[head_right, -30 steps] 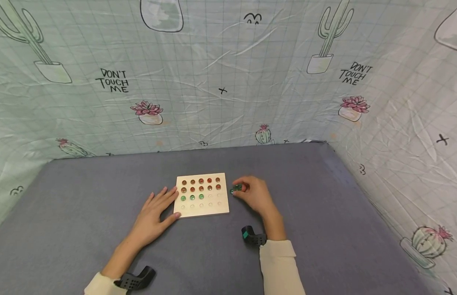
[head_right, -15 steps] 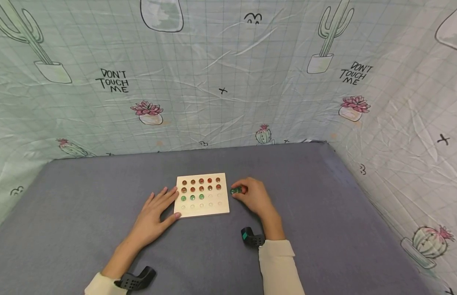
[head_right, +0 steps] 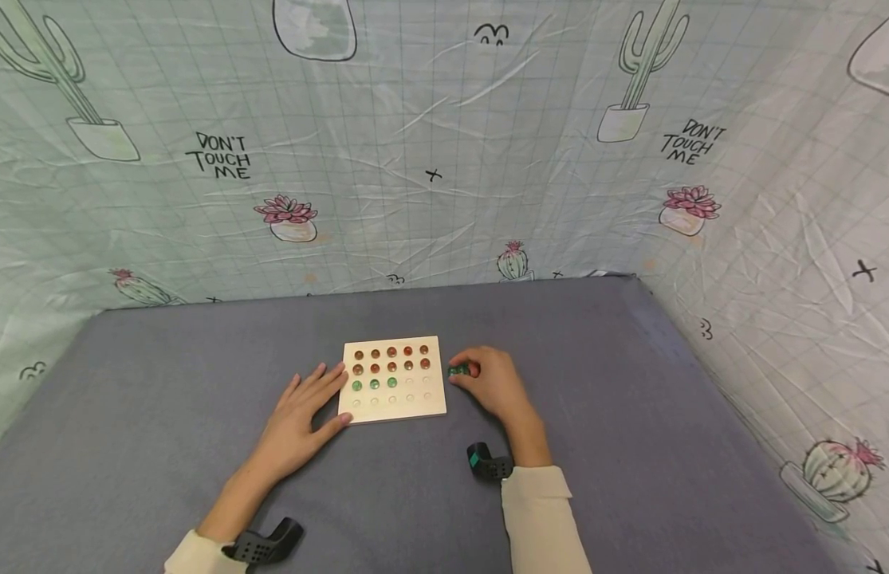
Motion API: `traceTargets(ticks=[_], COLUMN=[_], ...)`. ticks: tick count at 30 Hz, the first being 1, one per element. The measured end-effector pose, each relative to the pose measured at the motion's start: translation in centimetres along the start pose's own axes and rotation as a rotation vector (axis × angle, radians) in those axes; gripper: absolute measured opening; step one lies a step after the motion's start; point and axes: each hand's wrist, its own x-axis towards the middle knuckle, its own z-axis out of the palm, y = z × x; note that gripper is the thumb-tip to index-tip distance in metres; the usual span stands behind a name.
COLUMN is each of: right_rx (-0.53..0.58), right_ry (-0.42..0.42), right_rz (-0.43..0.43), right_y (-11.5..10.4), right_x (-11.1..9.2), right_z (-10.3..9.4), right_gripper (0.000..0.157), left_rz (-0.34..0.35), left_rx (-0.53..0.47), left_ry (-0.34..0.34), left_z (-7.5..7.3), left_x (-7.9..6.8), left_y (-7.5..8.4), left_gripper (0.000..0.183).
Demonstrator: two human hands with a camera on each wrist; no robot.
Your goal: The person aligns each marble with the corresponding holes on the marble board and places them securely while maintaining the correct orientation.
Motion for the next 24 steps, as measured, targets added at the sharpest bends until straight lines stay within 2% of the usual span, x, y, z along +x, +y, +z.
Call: traceTargets(ticks=[10, 24], right_rx=[0.011, 0.02], right_ry=[0.002, 0.046], right_rz=[0.013, 0.021], right_y=[-0.12, -0.46], right_x=[-0.08, -0.1], right_z=[0.08, -0.29], right_gripper=[0.016, 0.015], left_rz=[0.006, 0.021], left_rx=[-0.001, -0.004], left_ry=[0.007, 0.02], left_z=[0.06, 0.23], left_x=[-0.05, -0.11], left_y=[0.01, -0.1], left_gripper=[0.065, 0.065])
